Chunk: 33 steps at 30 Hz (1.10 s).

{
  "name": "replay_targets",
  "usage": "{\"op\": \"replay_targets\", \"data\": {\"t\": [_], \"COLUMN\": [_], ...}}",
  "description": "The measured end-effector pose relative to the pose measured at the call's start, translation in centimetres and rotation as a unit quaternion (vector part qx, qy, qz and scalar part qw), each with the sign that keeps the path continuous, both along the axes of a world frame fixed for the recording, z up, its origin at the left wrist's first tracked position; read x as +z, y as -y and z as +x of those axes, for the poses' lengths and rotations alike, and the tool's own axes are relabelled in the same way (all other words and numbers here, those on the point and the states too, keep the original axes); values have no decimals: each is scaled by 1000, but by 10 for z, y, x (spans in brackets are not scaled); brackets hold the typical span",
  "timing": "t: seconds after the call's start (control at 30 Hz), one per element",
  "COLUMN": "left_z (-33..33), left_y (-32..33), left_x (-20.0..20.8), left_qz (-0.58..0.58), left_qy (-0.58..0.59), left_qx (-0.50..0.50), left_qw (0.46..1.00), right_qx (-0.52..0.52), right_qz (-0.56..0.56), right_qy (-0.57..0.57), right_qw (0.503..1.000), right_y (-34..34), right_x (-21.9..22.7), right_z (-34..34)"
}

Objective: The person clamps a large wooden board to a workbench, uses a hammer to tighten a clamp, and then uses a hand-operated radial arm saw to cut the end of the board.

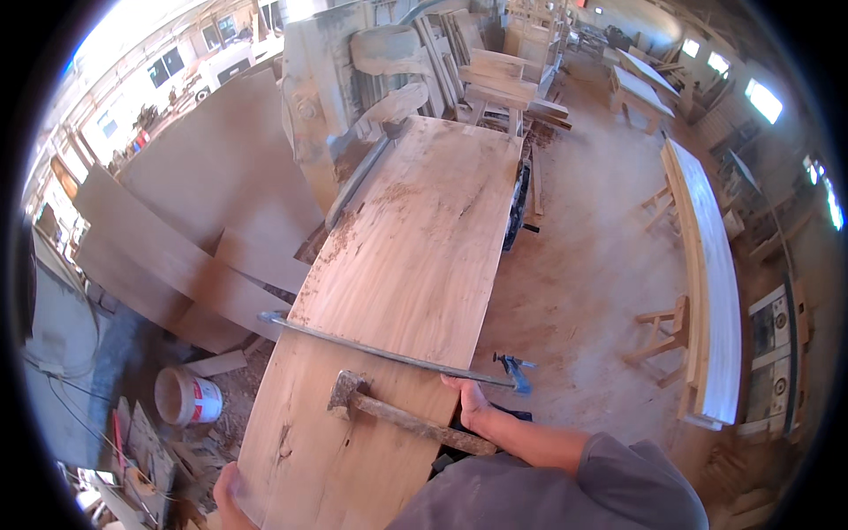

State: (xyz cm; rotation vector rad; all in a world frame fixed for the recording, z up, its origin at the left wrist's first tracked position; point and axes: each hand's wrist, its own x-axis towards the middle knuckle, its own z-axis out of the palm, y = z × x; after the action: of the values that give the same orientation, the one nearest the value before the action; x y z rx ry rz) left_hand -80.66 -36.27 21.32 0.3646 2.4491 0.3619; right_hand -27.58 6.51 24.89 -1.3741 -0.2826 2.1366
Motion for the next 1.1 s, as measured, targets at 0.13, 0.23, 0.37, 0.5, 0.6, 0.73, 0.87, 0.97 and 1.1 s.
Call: {"op": "replay_targets", "data": {"t": [0.13,0.23,0.37,0.5,0.6,0.73,0.87,0.97,1.1], "left_z": [0,3,7,16,33,28,35,33,32], "left_y": [-35,-46,-55,-58,-75,-57,-50,-54,-59], "left_x": [5,13,20,27,48,31,45,47,52], "left_qz": [-1,-9,-8,-24,-102,-94,-95,-104,-111], "left_qy": [-12,-14,-12,-1,-2,29,1,25,28], "left_qx": [-18,-29,-45,-59,-130,-75,-66,-71,-72], "left_qw": [1000,999,999,998,986,992,993,992,991], "right_qx": [-55,-76,-81,-78,-72,-54,-37,-35,-33], "right_qz": [12,-63,-68,-99,-118,-110,-151,-161,-154], "right_qy": [-58,-63,-71,-35,4,9,17,9,16], "right_qw": [997,993,992,991,990,992,988,986,987], "right_y": [-13,-16,-13,-14,-15,-16,-20,-25,-29], "right_x": [3,19,32,32,53,30,63,73,74], "right_z": [-14,-23,-25,-13,-13,-6,-18,-17,-16]}}
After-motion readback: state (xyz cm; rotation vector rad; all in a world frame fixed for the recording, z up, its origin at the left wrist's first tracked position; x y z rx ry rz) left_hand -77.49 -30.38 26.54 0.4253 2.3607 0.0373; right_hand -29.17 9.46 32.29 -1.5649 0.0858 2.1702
